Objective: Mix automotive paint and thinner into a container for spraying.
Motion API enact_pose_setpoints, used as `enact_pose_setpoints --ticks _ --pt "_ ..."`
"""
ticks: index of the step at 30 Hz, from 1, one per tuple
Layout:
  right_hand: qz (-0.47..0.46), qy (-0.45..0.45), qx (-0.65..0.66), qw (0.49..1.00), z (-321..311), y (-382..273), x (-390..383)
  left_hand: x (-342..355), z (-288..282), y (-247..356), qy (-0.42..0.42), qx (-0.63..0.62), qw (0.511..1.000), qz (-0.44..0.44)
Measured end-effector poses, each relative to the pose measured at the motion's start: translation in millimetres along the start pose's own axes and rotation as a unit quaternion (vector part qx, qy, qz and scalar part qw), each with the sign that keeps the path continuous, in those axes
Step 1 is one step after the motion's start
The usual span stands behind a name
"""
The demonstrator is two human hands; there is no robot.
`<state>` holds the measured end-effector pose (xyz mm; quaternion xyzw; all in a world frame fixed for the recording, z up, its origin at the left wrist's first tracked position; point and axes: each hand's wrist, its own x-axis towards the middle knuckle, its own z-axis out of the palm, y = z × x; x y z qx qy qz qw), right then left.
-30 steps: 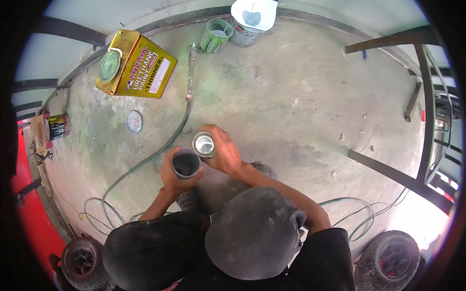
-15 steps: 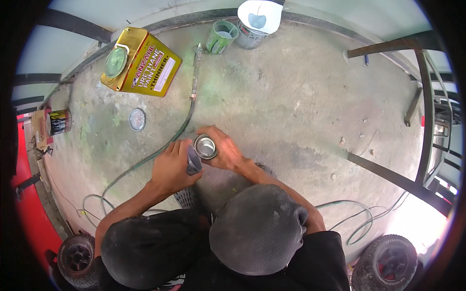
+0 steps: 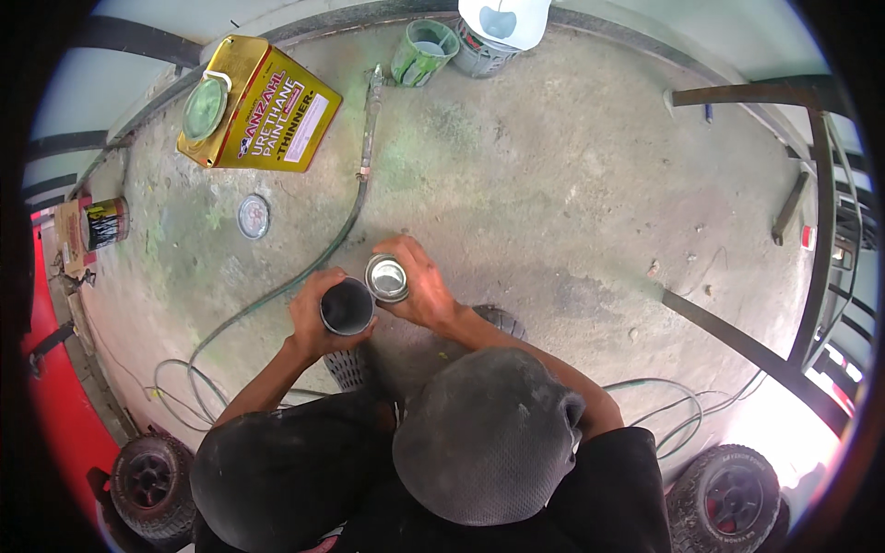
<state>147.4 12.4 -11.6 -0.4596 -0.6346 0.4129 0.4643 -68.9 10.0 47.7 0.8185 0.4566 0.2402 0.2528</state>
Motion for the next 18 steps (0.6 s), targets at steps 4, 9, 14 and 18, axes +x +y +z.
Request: enact_pose_setpoints --ticks 4,9,14,18 --pt "0.032 -0.021 0.011 0.999 -8.0 -6.7 1.8 1.2 -1.0 5.1 0.004 0.008 1.0 0.004" --pt "0.062 -0.213 -0.005 0.975 -43.5 -9.4 18.1 31.9 -29.4 24.4 -0.13 0.059 0.989 -0.04" --pt "0.012 -0.231 -0.08 0.97 -39.3 -1.9 22.5 42.8 -36.3 40.5 -0.18 0.093 0.979 -0.022" --pt "0.073 -0.207 -0.007 0.976 -35.5 -4.1 18.1 45.3 -33.0 51.6 -0.201 0.085 0.973 -0.075"
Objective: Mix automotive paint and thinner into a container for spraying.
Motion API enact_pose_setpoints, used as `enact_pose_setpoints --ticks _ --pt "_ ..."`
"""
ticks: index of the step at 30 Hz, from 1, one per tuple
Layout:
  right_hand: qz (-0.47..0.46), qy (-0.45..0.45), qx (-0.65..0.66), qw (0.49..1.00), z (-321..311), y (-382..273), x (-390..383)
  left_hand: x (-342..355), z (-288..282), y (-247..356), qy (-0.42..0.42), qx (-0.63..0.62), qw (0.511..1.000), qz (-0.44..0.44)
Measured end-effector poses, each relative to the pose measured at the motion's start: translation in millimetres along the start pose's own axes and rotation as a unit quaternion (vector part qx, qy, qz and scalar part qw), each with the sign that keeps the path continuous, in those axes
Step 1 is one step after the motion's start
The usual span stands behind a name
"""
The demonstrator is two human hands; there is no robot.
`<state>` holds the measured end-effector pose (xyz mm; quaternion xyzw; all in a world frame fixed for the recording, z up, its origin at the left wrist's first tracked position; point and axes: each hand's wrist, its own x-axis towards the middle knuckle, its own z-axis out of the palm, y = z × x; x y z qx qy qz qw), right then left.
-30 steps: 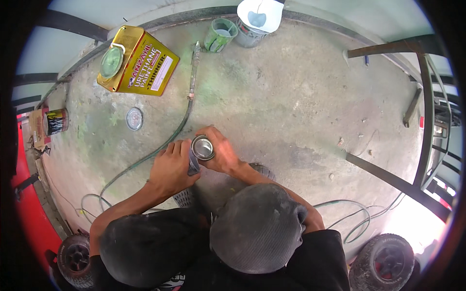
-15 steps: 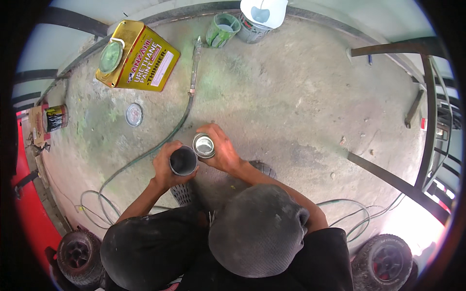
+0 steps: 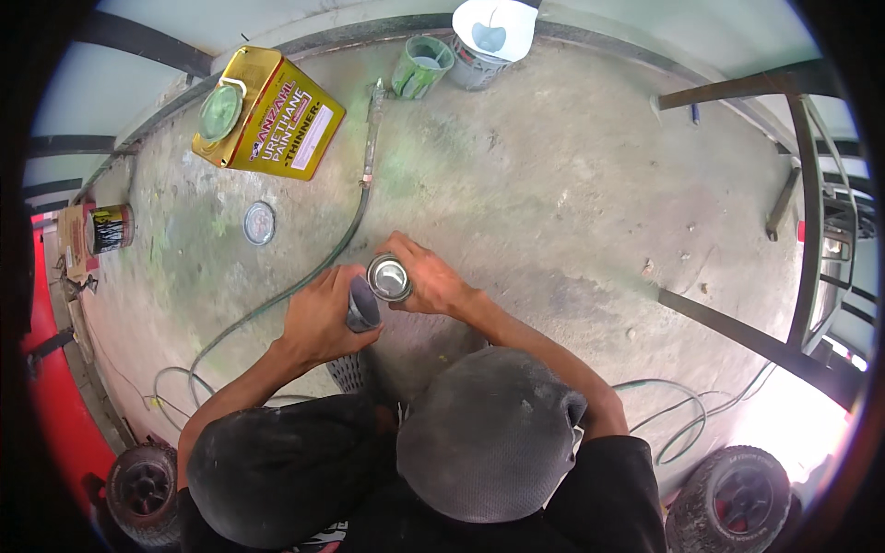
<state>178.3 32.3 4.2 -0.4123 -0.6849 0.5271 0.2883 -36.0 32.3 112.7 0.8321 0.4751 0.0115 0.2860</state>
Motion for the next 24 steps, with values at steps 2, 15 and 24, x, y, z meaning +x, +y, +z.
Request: enact_pose_setpoints --ticks 2,15,24 --pt "-0.014 0.018 0.012 1.0 7.8 -0.5 0.8 3.9 -4.4 1.1 -0.012 -0.001 1.0 -0.012" --pt "-0.046 0.065 0.028 0.996 16.6 3.0 -0.1 -13.3 23.4 -35.1 0.057 -0.06 0.996 0.043" --pt "-0.028 0.037 -0.001 0.999 7.9 -0.4 1.1 -24.0 45.0 -38.9 0.131 -0.089 0.987 0.018"
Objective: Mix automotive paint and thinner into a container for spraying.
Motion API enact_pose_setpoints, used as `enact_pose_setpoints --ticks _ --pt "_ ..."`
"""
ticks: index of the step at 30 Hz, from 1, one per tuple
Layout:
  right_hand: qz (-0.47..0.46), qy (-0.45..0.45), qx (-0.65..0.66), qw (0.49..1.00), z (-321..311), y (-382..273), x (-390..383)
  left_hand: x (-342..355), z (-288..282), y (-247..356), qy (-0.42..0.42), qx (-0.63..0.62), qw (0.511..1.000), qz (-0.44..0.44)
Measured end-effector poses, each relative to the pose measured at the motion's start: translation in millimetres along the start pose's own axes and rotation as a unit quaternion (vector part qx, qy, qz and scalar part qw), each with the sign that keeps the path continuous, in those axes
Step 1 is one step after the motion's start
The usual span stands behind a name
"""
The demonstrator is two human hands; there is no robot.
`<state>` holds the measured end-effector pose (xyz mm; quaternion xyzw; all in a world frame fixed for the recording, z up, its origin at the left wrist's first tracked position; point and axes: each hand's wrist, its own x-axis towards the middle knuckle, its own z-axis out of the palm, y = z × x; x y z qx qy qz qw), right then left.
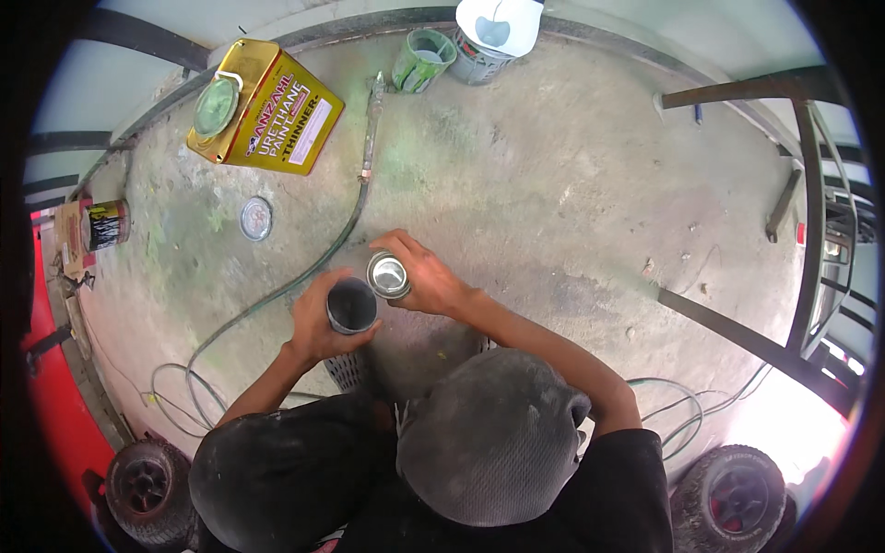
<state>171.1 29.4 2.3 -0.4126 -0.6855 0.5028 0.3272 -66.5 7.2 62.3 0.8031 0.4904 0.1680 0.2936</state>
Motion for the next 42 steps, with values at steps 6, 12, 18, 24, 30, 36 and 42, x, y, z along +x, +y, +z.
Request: enact_pose_setpoints --ticks 6,12,18,24,30,36,42 --pt "-0.013 0.001 -0.033 0.999 -0.6 -2.3 -1.0 33.5 -27.2 40.6 -0.113 0.042 0.991 -0.06" --pt "0.039 0.025 0.011 0.999 9.4 -3.4 -3.6 52.7 -36.6 56.2 -0.22 0.105 0.968 -0.062" --pt "0.024 0.052 0.022 0.998 11.3 -0.6 -6.3 66.6 -43.9 33.0 -0.272 0.064 0.958 -0.06" --pt "-0.022 0.06 0.01 0.998 21.4 6.6 -3.6 60.4 -48.9 15.5 -0.26 0.046 0.964 0.02" --pt "0.007 0.048 0.02 0.999 15.5 1.1 -3.4 64.3 -46.1 24.0 -0.25 0.079 0.965 0.0" --pt "-0.002 0.062 0.021 0.998 15.2 1.0 -3.4 81.7 -54.9 20.4 -0.29 0.01 0.956 -0.035" --pt "0.016 0.062 0.035 0.997 14.7 -0.8 -2.9 69.3 -46.8 -2.3 -0.245 -0.075 0.965 -0.057"
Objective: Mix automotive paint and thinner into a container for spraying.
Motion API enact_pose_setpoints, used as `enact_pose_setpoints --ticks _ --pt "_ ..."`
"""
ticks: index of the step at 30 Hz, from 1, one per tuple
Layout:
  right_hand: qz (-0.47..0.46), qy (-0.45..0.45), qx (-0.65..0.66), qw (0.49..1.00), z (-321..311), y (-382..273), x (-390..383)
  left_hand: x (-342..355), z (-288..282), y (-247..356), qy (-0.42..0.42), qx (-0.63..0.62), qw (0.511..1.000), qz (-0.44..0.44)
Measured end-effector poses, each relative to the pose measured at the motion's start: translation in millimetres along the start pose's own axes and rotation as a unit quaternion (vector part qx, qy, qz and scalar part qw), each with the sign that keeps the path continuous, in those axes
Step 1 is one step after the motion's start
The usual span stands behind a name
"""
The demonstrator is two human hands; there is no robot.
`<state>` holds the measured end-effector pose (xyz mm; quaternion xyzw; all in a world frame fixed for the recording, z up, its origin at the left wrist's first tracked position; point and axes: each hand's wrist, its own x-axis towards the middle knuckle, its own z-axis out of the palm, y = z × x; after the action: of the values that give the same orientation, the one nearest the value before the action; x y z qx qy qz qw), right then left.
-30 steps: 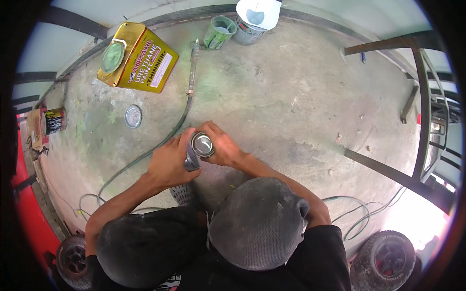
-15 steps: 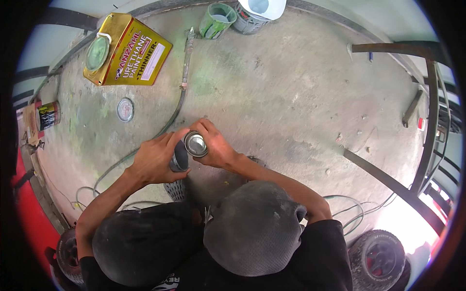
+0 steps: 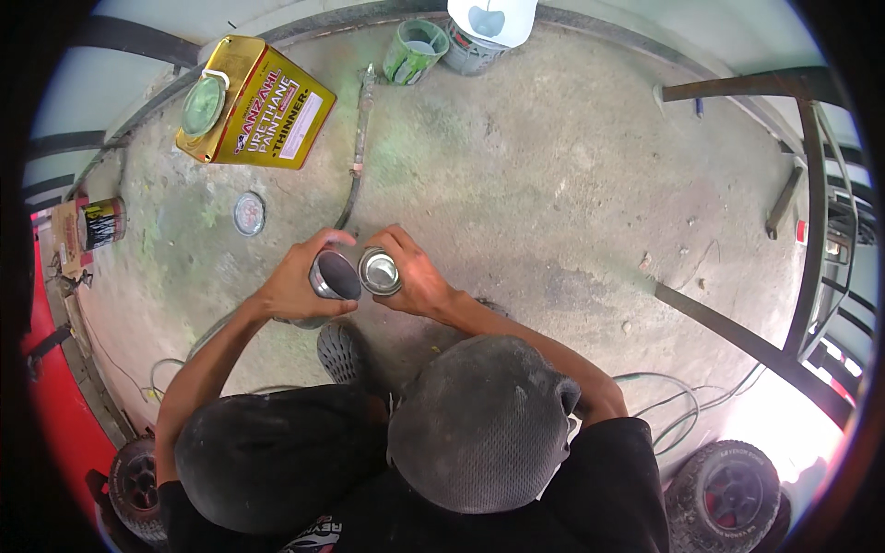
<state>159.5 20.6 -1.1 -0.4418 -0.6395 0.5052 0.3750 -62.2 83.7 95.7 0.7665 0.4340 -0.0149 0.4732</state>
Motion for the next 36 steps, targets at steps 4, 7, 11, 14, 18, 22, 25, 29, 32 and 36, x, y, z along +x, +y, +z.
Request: enact_pose_setpoints --ticks 4,7,11,14,18,22,25,29,32,36 --pt "-0.023 -0.007 -0.004 1.0 -4.8 0.8 -0.5 -2.1 -1.5 15.3 -0.019 0.005 0.999 -0.035" --pt "-0.011 -0.021 -0.011 1.0 -6.3 0.2 0.4 1.1 0.0 36.8 -0.039 0.148 0.988 -0.01" --pt "0.003 -0.019 -0.006 1.0 -3.1 1.9 0.1 1.0 5.7 47.4 -0.046 0.184 0.981 -0.044" --pt "-0.011 -0.007 -0.006 1.0 -2.7 1.5 -0.9 3.6 2.8 43.2 -0.025 0.171 0.985 -0.021" --pt "-0.022 0.01 0.001 1.0 1.3 4.1 -4.2 4.5 -5.5 33.4 -0.053 0.082 0.994 -0.054" --pt "-0.022 0.016 0.015 1.0 7.5 5.9 -5.2 6.3 -9.9 25.9 -0.044 0.041 0.998 -0.036" --pt "-0.021 0.02 0.011 1.0 6.5 5.7 -6.2 8.5 -12.9 27.4 -0.057 0.018 0.997 -0.054" --pt "-0.021 0.012 0.008 1.0 5.4 5.3 -5.8 -1.6 -1.4 9.8 -0.01 -0.087 0.992 -0.094" --pt "-0.024 0.009 0.003 1.0 1.5 7.1 -4.3 -4.5 2.3 13.8 0.033 -0.096 0.992 -0.07" --pt "-0.009 -0.011 0.009 1.0 -3.7 4.5 -0.4 1.8 -2.3 35.7 -0.019 0.067 0.997 -0.046"
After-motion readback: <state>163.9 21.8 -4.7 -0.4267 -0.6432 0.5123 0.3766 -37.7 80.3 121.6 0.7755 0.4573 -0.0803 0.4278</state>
